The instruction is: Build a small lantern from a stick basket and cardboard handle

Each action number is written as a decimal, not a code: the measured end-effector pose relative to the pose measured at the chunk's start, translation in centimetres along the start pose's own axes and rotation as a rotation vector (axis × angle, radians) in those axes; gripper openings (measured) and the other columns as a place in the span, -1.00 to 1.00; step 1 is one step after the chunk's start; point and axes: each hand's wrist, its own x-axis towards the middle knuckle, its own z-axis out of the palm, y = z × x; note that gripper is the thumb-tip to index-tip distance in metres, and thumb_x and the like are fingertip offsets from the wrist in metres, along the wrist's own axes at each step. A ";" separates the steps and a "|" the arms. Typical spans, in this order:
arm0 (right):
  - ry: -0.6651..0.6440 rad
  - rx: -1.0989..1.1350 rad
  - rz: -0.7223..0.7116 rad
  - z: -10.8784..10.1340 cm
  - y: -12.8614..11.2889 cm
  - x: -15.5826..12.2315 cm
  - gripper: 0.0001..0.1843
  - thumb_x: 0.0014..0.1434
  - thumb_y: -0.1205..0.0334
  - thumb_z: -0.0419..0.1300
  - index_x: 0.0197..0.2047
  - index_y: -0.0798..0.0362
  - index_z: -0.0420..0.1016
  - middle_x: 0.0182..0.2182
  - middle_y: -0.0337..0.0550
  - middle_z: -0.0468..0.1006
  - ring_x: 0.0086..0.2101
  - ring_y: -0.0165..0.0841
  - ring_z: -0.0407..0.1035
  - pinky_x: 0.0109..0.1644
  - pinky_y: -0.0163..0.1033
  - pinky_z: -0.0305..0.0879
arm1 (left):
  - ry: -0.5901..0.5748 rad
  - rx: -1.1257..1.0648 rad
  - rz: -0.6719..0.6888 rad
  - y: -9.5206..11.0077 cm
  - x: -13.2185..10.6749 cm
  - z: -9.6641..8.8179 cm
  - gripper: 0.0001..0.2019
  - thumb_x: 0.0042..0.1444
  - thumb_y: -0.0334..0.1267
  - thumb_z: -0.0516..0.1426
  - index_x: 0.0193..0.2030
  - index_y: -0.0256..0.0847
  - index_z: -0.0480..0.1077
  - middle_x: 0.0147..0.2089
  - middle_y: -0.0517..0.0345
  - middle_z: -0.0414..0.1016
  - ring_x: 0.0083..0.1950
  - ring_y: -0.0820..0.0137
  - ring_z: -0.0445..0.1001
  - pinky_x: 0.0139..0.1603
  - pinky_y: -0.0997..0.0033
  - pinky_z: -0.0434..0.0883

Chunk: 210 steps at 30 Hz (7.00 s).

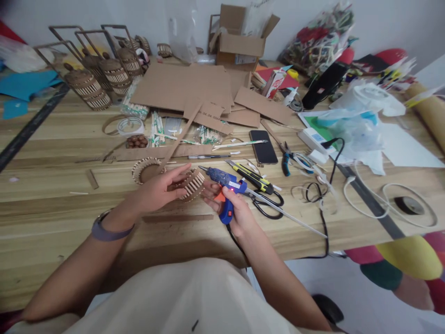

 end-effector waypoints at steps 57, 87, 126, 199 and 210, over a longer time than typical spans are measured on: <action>0.109 -0.353 -0.195 -0.4 -1.4 -1.9 -0.68 -0.04 -0.11 0.49 -0.38 -0.06 0.66 -0.37 -0.13 0.66 -0.24 -0.19 0.52 0.01 -0.09 0.45 | 0.230 0.012 0.042 0.6 -1.0 0.8 -0.88 0.20 -0.17 0.21 -0.18 -0.14 0.46 -0.24 0.15 0.68 -0.21 0.31 0.66 -0.17 0.38 0.55; 0.099 -0.824 -0.127 0.1 -2.4 -2.8 -0.66 0.00 -0.14 0.41 -0.44 -0.04 0.59 -0.47 -0.17 0.58 -0.43 -0.30 0.37 -0.43 -0.25 0.28 | 0.288 0.143 0.031 1.3 -1.1 1.1 -0.88 0.21 -0.29 0.21 -0.20 -0.11 0.31 -0.18 0.17 0.65 -0.09 0.25 0.67 -0.10 0.32 0.54; 0.145 -1.013 -0.094 0.6 -2.6 -2.7 -0.59 0.01 -0.20 0.27 -0.50 -0.01 0.46 -0.56 -0.17 0.50 -0.55 -0.36 0.30 -0.54 -0.29 0.22 | 0.406 -0.022 -0.004 1.6 -1.3 2.5 -0.88 0.19 -0.32 0.19 -0.13 -0.15 0.46 -0.13 0.13 0.67 -0.05 0.29 0.68 -0.23 0.50 0.55; 0.130 -1.142 -0.207 1.2 -3.1 -3.6 -0.67 0.02 -0.12 0.23 -0.50 -0.03 0.42 -0.59 -0.26 0.39 -0.54 -0.36 0.23 -0.46 -0.26 0.22 | 0.468 0.108 0.047 1.8 -1.7 2.9 -0.92 0.21 -0.28 0.17 -0.15 -0.13 0.41 -0.14 0.12 0.67 -0.08 0.31 0.69 -0.28 0.52 0.57; 0.144 -1.103 -0.184 1.1 -3.0 -3.9 -0.71 0.00 -0.08 0.22 -0.49 -0.04 0.42 -0.55 -0.23 0.46 -0.51 -0.34 0.30 -0.45 -0.25 0.26 | 0.544 0.106 0.028 1.9 -1.4 3.1 -0.90 0.14 -0.31 0.17 -0.19 -0.13 0.37 -0.28 0.18 0.63 -0.20 0.39 0.66 -0.35 0.57 0.49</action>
